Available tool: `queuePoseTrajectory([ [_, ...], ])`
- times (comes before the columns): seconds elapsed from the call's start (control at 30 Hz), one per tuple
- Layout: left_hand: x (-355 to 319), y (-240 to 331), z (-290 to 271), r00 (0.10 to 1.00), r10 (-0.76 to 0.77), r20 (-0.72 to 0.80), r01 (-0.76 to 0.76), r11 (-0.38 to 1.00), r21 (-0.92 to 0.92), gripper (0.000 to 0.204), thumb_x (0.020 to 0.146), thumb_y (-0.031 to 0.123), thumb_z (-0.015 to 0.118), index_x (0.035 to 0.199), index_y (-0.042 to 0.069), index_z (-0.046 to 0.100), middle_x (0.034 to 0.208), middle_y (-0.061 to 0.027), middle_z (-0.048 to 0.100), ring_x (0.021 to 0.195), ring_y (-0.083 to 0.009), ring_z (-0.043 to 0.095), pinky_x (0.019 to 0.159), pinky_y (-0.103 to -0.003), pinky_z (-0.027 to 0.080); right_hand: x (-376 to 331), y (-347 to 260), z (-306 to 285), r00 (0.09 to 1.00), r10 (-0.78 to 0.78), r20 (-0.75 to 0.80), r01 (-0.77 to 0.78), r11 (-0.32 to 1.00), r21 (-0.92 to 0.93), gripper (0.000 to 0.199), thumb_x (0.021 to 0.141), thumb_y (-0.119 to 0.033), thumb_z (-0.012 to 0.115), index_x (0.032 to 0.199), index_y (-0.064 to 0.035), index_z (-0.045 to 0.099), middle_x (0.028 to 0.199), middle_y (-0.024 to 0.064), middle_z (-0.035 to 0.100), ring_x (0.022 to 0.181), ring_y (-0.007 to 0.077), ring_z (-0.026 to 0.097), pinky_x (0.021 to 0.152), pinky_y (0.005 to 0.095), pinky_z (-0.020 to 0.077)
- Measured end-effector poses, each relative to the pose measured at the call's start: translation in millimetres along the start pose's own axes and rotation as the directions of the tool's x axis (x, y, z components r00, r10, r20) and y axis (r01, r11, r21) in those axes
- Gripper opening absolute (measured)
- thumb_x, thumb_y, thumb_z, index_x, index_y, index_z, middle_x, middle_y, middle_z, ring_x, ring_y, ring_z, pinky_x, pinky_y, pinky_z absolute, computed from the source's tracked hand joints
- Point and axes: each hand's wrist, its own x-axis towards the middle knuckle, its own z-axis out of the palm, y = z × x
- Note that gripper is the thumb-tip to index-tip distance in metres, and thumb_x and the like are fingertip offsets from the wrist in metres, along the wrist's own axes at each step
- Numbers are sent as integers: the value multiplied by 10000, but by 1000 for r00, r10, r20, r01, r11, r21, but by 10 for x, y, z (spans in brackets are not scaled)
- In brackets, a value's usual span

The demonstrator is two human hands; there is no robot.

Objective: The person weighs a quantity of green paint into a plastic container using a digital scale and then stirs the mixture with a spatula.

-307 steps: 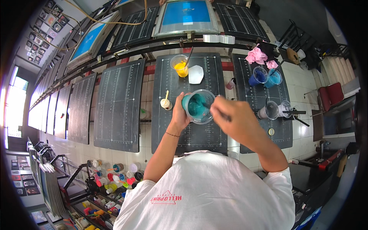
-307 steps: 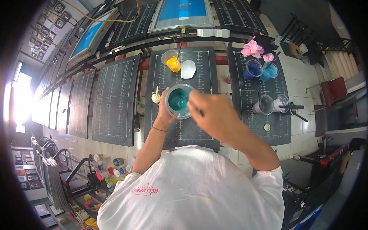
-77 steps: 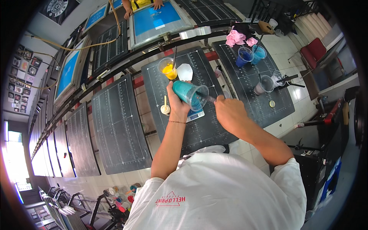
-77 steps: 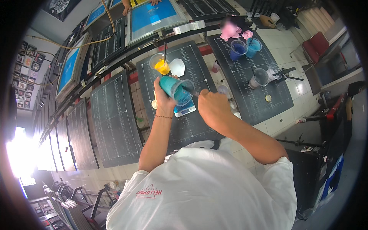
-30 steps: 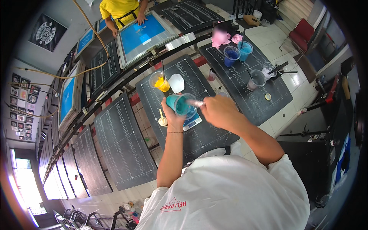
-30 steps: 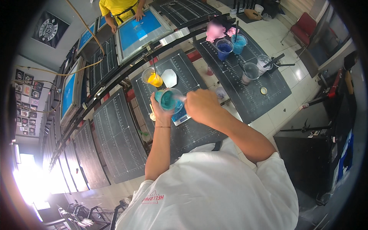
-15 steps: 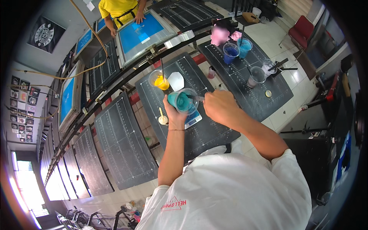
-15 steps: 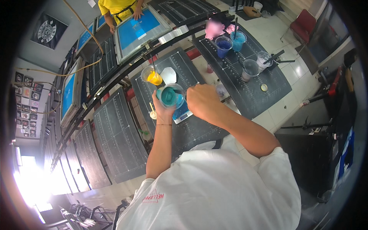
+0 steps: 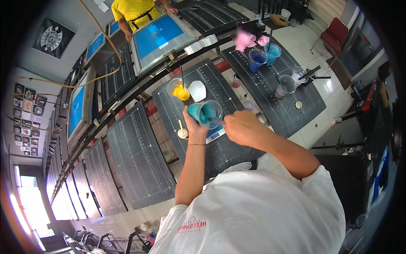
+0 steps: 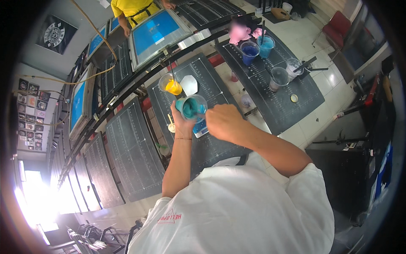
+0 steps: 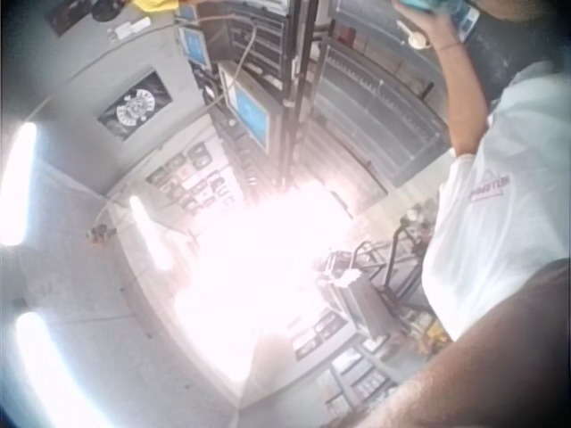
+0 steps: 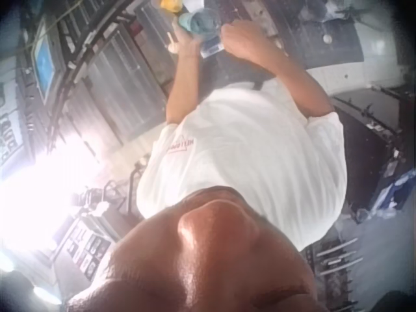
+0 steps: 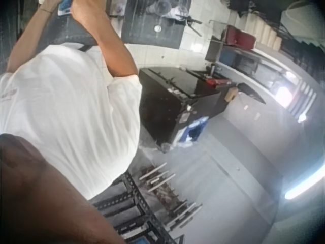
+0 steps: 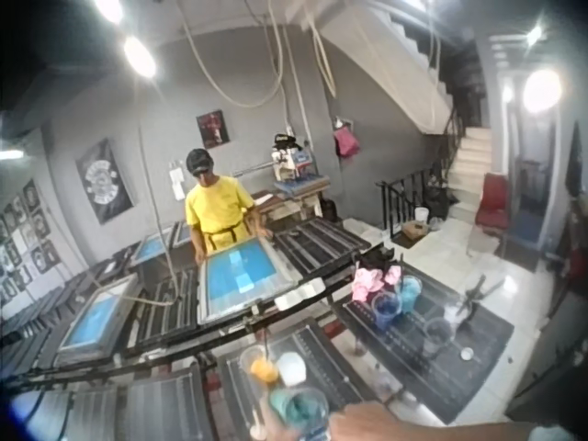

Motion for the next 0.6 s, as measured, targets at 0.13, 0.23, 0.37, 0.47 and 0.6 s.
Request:
queuePoseTrajectory([
  [0.13,-11,13,86,996,-19,85,25,997,-77,615,993,509,371,1075,-46,624,1018,-154,680,951,-292,644,884,-430,534,62,110,66,999,26,-34,-27,999,-19,130,801,-156,661,777,-32,694,772,203,688,710,366,695,658,467,547],
  [0.23,-2,15,18,1000,10,30,-10,1000,9,617,994,510,365,1078,-43,625,1028,-160,681,960,-302,642,889,-438,532,48,10,-31,999,-4,47,3,1000,8,123,789,-143,667,743,-33,696,728,195,689,684,366,699,623,466,546],
  [0.37,-60,25,117,994,-37,103,35,999,24,449,983,477,439,1031,78,640,1033,-105,696,984,-277,647,922,-436,514,60,57,-79,1000,8,4,-8,1000,-12,136,803,-138,656,738,-25,694,712,198,686,678,363,700,615,462,550],
  [0.47,-13,54,-20,994,-18,105,18,1000,-5,458,995,476,429,1042,70,636,1039,-101,696,998,-277,648,922,-436,521,23,-22,-37,999,-39,-30,40,999,26,138,808,-164,671,774,-32,690,742,189,690,690,353,697,620,449,548],
  [0.6,-39,58,19,992,-40,117,44,999,-29,441,1012,431,411,1059,54,634,1051,-105,694,1011,-273,646,945,-428,511,31,100,27,996,-86,-34,82,992,-92,159,820,-175,677,797,-18,690,756,188,692,714,350,702,643,453,551],
])
